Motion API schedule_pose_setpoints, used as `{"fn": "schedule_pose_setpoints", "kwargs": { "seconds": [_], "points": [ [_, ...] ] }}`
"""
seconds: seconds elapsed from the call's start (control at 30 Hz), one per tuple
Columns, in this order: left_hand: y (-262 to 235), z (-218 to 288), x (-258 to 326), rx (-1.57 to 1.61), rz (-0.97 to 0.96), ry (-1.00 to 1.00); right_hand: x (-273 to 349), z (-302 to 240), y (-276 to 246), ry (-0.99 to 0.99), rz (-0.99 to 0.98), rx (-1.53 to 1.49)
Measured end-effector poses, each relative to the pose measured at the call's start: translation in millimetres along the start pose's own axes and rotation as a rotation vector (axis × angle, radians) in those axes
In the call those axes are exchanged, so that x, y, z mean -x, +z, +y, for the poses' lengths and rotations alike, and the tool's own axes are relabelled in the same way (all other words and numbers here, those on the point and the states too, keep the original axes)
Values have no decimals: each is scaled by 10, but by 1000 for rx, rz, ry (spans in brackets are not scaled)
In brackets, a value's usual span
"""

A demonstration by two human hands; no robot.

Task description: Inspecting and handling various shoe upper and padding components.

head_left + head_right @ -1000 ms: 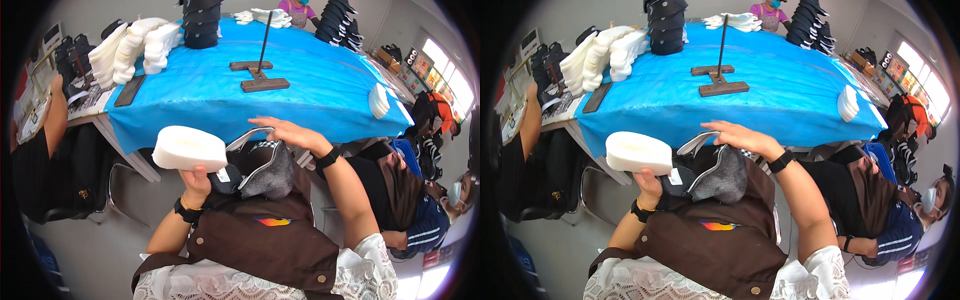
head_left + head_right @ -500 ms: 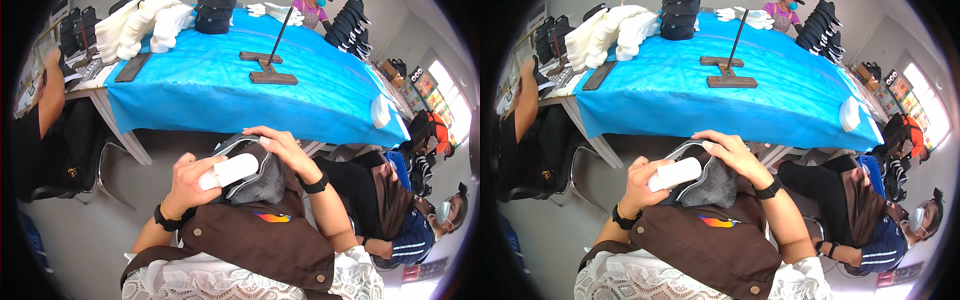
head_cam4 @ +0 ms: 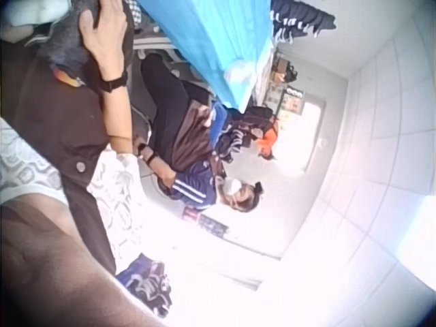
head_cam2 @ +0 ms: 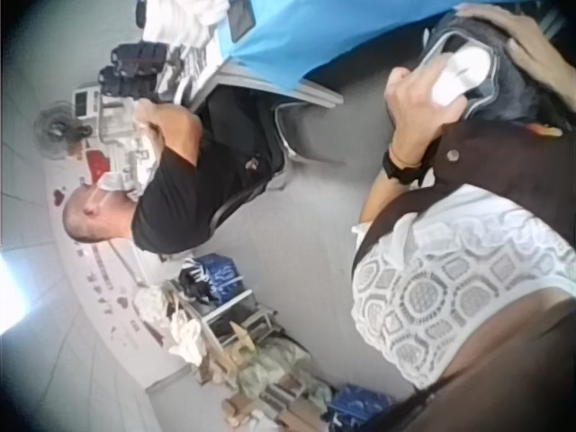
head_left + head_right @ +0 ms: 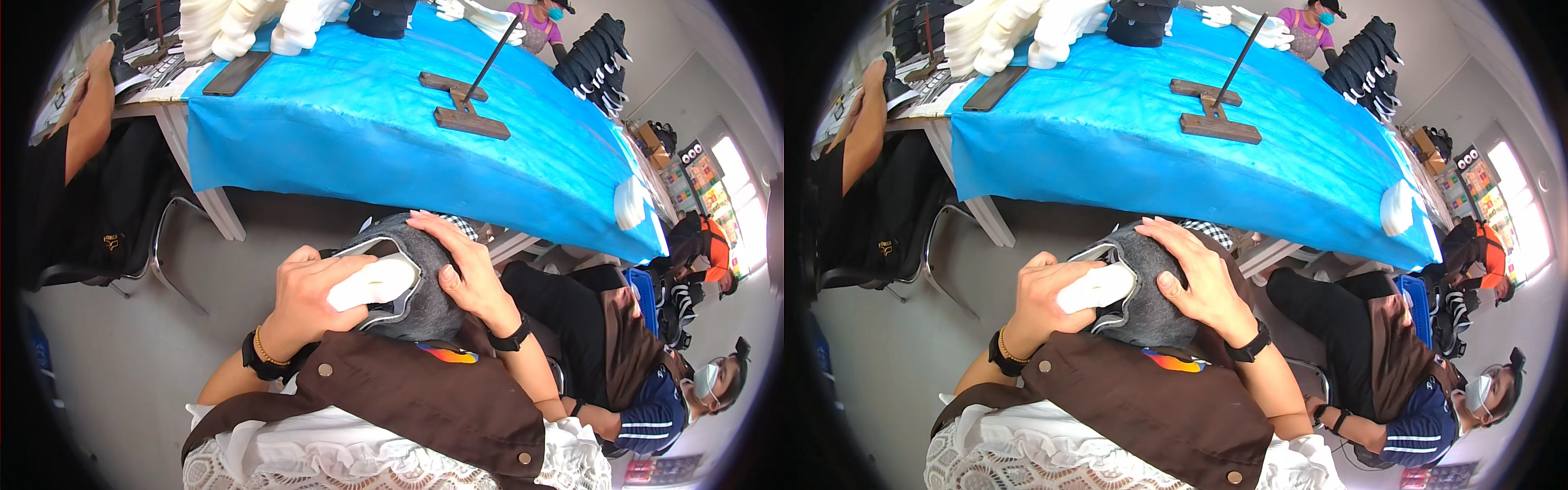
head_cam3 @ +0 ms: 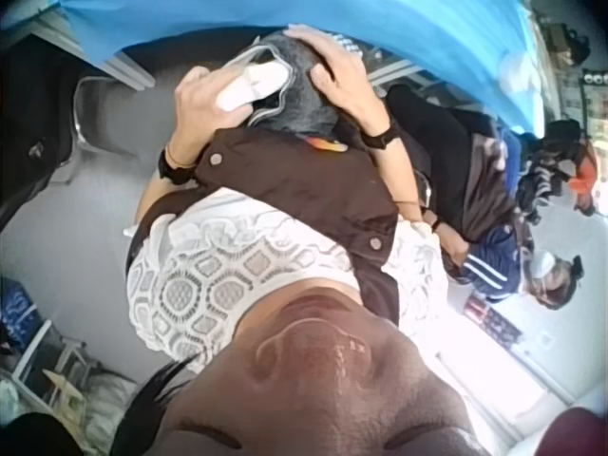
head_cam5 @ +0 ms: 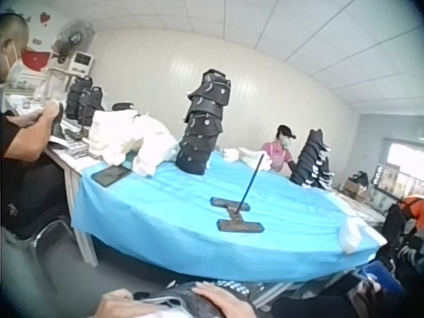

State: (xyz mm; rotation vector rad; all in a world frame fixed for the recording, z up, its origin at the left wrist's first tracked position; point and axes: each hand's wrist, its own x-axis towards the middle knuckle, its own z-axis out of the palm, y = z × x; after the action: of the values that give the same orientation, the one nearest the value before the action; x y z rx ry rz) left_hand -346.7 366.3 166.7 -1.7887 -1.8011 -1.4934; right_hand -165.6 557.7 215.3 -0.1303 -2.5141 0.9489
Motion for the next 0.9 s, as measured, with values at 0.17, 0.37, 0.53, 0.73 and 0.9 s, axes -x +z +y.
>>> {"fn": "schedule_pose_setpoints", "kwargs": {
  "seconds": [0.17,0.37,0.53,0.73,0.9],
  "points": [
    [13,-15,6,-14,-34,28,26,-49,37,-14,15,76],
    [-24,15,-11,6,-81,30,45,-80,67,-7,33,105],
    [-42,31,-44,-6,-101,63,69,-103,56,-8,51,148],
    [-46,-9,-48,59,-108,68,53,-154,33,-23,29,216],
    [-55,-14,-74,86,-144,64,61,-215,15,-20,14,295]
  ]
}}
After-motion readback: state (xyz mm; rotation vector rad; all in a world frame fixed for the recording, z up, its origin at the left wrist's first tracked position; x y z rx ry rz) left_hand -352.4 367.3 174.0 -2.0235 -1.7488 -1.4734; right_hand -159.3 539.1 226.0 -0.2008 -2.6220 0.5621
